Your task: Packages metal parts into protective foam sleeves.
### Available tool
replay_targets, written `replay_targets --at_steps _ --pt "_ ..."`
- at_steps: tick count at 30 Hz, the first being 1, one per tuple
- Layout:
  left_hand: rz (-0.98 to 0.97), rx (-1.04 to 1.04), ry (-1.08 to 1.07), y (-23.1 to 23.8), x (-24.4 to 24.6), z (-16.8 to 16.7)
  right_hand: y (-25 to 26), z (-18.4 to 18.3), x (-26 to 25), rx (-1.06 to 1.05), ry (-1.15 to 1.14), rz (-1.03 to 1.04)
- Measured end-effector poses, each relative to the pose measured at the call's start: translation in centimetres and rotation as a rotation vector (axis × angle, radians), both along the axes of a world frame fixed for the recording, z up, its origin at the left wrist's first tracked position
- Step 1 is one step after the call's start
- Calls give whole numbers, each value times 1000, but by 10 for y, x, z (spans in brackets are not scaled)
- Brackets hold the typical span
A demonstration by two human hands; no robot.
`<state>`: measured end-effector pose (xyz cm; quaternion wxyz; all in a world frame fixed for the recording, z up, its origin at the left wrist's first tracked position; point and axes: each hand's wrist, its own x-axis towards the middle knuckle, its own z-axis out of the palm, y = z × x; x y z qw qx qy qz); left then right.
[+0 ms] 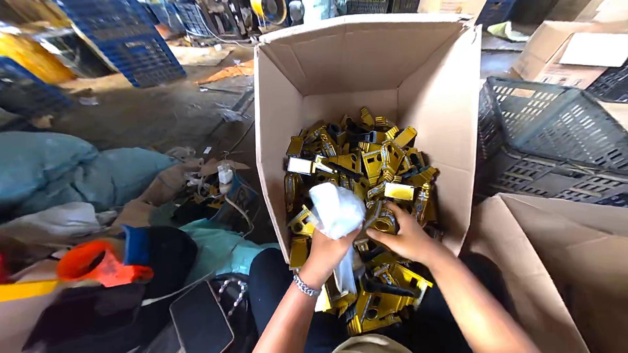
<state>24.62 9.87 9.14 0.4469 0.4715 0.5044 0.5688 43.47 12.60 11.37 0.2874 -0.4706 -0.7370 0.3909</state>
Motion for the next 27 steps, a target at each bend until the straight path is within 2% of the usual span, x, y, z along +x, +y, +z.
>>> replay_targets --at_steps 1,2,4,6,9,11,13,15,16,18,21,23,25,27 --pt "15 -5 -63 3 4 5 1 -11 -11 167 -100 -44" --pt "17 11 -95 4 6 10 1 -17 -21 218 -209 -44" --pt "25 65 -4 3 5 11 0 -24 -35 131 -331 3" --pt "54 71 7 6 -2 13 1 -29 -35 165 -187 -43" --pt "86 59 -152 12 -11 23 0 -33 -26 361 61 -41" --pt "58 29 -196 11 -12 23 -7 -26 -19 297 51 20" --pt "33 58 -86 10 -11 15 -11 -10 -19 184 -205 35" --pt "29 177 186 1 -9 5 -15 -4 -25 161 -389 9" --pt "30 264 342 -6 -7 4 -16 -7 -27 198 -422 -12" --pt "48 397 550 -16 -3 5 -17 -7 -26 141 -433 -22" --pt "163 477 679 -18 2 2 -6 -12 -27 3 -265 -118" --pt "233 426 689 -13 4 -9 1 -16 -34 -31 -166 -178" --pt "296 323 613 -6 1 -20 2 -13 -36 -124 -23 -123" --pt "428 295 510 1 -6 -28 -3 -9 -33 -222 263 -117"
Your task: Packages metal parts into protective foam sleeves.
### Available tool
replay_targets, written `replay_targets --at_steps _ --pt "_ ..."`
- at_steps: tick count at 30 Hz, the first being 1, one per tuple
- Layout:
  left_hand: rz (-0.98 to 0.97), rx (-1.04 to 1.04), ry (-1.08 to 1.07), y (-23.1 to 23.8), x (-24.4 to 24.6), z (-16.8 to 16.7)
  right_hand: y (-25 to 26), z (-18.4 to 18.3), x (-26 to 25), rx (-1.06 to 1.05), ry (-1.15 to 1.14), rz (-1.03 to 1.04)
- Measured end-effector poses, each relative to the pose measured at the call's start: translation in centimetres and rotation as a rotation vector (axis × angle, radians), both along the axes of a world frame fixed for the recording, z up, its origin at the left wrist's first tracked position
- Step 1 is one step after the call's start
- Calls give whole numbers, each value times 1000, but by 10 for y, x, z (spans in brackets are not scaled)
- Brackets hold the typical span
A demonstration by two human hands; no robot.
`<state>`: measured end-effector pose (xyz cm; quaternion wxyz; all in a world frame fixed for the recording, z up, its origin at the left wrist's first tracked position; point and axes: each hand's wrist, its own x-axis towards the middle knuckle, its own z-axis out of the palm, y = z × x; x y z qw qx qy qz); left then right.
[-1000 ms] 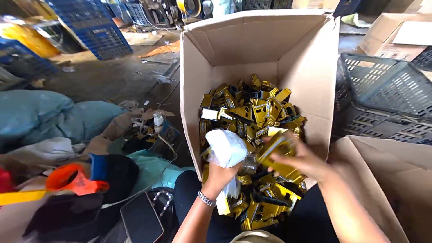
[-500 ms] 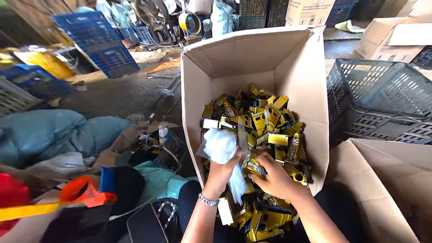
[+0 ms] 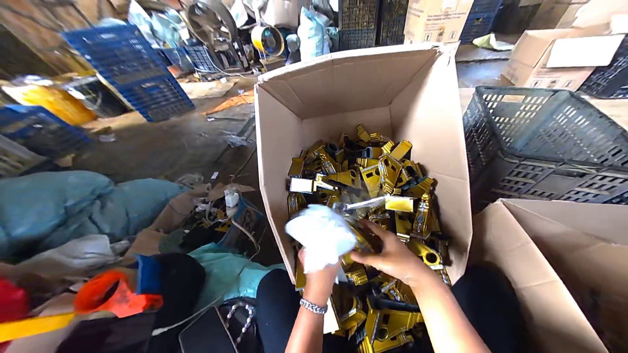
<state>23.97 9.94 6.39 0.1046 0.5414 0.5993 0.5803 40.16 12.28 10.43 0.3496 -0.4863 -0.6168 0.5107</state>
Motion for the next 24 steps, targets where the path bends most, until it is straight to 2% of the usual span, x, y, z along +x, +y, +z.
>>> replay_targets --at_steps 3,5,6,8,10,12,14,15,16,18,20,21,22,23,24 --pt "12 14 29 -14 2 6 2 -8 -2 142 144 -149" --pt "-130 20 20 -36 16 16 6 -18 -5 275 144 -140" --pt "-223 28 -22 -44 20 20 3 -18 -5 246 170 -76" --pt "-368 -42 -180 -51 16 19 -7 -14 -6 28 321 17" --pt "-386 -108 -411 -42 8 16 -11 -17 -8 -164 396 7" --pt "-409 -131 -504 -40 10 18 -11 -33 -11 -55 293 -89" --pt "-550 -205 -346 -51 12 17 -9 -47 -15 171 194 -184" --pt "-596 -209 -318 -52 13 15 -5 -53 -11 237 222 -250" --pt "-608 -214 -382 -48 11 13 -3 -52 -3 229 339 -335" --pt "-565 -219 -600 -35 -4 19 0 -43 30 120 833 -509" --pt "-490 -285 -708 -26 -23 28 9 -41 68 219 1410 -581" --pt "-462 -293 -711 -24 -26 27 15 -45 80 297 1595 -567" --pt "-441 -285 -680 -21 -24 24 20 -50 87 320 1705 -516" --pt "-426 -262 -630 -18 -18 18 27 -55 90 247 1777 -491" --pt "-417 -230 -586 -16 -11 12 32 -55 94 106 1738 -549"
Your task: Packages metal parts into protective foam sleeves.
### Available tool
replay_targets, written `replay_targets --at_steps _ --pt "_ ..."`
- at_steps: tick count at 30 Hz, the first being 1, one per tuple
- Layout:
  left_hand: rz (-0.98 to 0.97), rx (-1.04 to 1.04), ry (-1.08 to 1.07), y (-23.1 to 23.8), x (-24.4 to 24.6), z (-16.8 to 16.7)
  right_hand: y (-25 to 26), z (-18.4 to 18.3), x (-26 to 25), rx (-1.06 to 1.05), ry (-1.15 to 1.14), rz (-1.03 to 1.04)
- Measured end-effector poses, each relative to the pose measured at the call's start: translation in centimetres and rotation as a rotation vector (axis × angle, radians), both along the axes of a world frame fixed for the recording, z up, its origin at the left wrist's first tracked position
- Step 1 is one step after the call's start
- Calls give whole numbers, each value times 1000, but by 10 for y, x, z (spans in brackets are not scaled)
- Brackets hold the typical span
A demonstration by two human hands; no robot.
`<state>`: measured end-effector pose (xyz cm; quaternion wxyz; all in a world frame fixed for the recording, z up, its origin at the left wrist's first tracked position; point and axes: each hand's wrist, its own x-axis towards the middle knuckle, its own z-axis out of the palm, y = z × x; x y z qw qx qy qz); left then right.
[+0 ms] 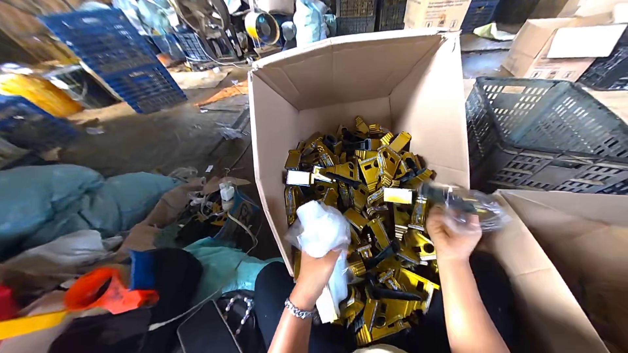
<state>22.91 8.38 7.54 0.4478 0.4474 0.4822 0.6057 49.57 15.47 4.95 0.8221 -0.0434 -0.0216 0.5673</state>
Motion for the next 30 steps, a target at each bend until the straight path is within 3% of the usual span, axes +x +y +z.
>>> replay_targets --at_steps 3,5,11,15,18,22,24,28,29,30 --pt "-3 39 66 -2 8 -15 1 -1 25 -584 -427 149" --pt "-14 -23 121 -6 2 -21 3 -3 40 -750 -540 223" --pt "88 -86 204 -11 0 -35 28 10 24 -813 -450 173" --pt "100 -8 276 -11 0 -30 47 4 11 -872 -681 101" --pt "125 -12 223 -8 -5 -28 21 5 9 -761 -709 32" --pt "126 -63 193 -11 -6 -29 -18 9 -4 -639 -427 183" --pt "113 -66 191 -11 -5 -28 -42 15 -4 -402 -448 215" --pt "120 -11 202 -9 -8 -25 -63 18 43 315 -608 -122" --pt "116 5 218 -9 -9 -24 -54 21 52 378 -533 -141" --pt "101 21 253 -8 -8 -24 -48 20 50 306 -544 -89"
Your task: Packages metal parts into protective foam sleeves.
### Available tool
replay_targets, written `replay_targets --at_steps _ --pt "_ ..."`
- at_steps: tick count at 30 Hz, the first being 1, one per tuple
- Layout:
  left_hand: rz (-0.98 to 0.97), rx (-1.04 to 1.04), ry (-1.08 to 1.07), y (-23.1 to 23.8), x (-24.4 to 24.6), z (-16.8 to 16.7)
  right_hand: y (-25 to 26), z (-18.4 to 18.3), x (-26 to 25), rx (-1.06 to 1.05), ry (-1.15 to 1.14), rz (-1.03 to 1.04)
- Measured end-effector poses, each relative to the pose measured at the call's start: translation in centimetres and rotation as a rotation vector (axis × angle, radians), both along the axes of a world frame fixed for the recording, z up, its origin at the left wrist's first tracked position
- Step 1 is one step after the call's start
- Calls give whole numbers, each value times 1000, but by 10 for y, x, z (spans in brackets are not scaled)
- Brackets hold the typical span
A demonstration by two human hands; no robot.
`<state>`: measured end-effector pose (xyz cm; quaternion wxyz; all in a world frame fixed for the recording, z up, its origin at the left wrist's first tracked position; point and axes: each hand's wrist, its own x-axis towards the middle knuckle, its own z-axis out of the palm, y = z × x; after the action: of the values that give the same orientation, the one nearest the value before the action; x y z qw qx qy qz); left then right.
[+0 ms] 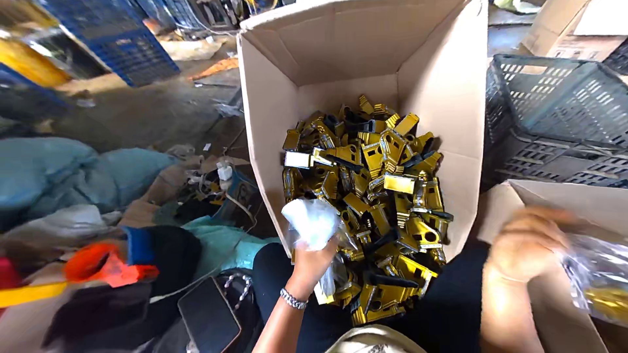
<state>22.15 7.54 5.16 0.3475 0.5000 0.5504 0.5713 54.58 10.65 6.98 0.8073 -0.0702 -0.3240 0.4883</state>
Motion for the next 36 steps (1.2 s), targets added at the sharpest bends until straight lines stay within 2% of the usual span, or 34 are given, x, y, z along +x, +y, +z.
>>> replay_targets --at_steps 1,3,4,6,8,11,14,18,19,20,22,23,25,26,27,28,30,31,32,33,36 --pt "-19 15 48 1 3 -1 2 -2 -12 -168 -186 59" --pt "-86 66 168 2 14 0 -2 -3 -58 -428 -747 297" --pt "-140 89 212 1 21 0 -7 -5 -85 -453 -931 360" --pt "-270 67 187 -4 27 3 -12 -16 -119 -412 -1080 236" --pt "-391 -89 13 -7 26 14 -11 -19 -123 -490 -1115 166" --pt "-434 -284 -171 -18 22 23 -21 -15 -122 -568 -1243 322" --pt "-453 -278 -50 -21 19 17 -17 -9 -114 -499 -1268 394" --pt "-467 -286 4 -24 24 15 -4 -20 -116 -356 -1366 56" --pt "-468 -287 -15 -24 24 15 -4 -20 -116 -338 -1371 60" --pt "-451 -281 -42 -23 22 14 -7 -15 -113 -348 -1348 183" --pt "-293 -241 -67 -15 9 10 -15 -6 -103 -384 -1179 528" --pt "-149 -162 -19 -7 -2 5 -19 -4 -101 -403 -1083 618" --pt "111 23 111 8 -29 -9 -23 -5 -100 -486 -929 584" --pt "161 45 89 11 -37 -8 -22 -5 -104 -536 -875 511" --pt "107 7 6 8 -38 2 -20 -4 -110 -547 -876 445" --pt "-40 -57 -94 -1 -33 15 -18 -4 -119 -492 -947 418" --pt "-370 -203 -222 -23 -15 32 -21 -2 -139 -207 -1149 491" --pt "-460 -228 -230 -30 -10 33 -20 0 -147 -38 -1215 540" --pt "-471 -218 -205 -35 -14 31 -16 6 -150 20 -1259 598" --pt "-413 -169 -144 -38 -24 26 -8 12 -150 -8 -1294 637" --pt "-68 -6 124 -46 -64 3 34 11 -150 -305 -1360 628"
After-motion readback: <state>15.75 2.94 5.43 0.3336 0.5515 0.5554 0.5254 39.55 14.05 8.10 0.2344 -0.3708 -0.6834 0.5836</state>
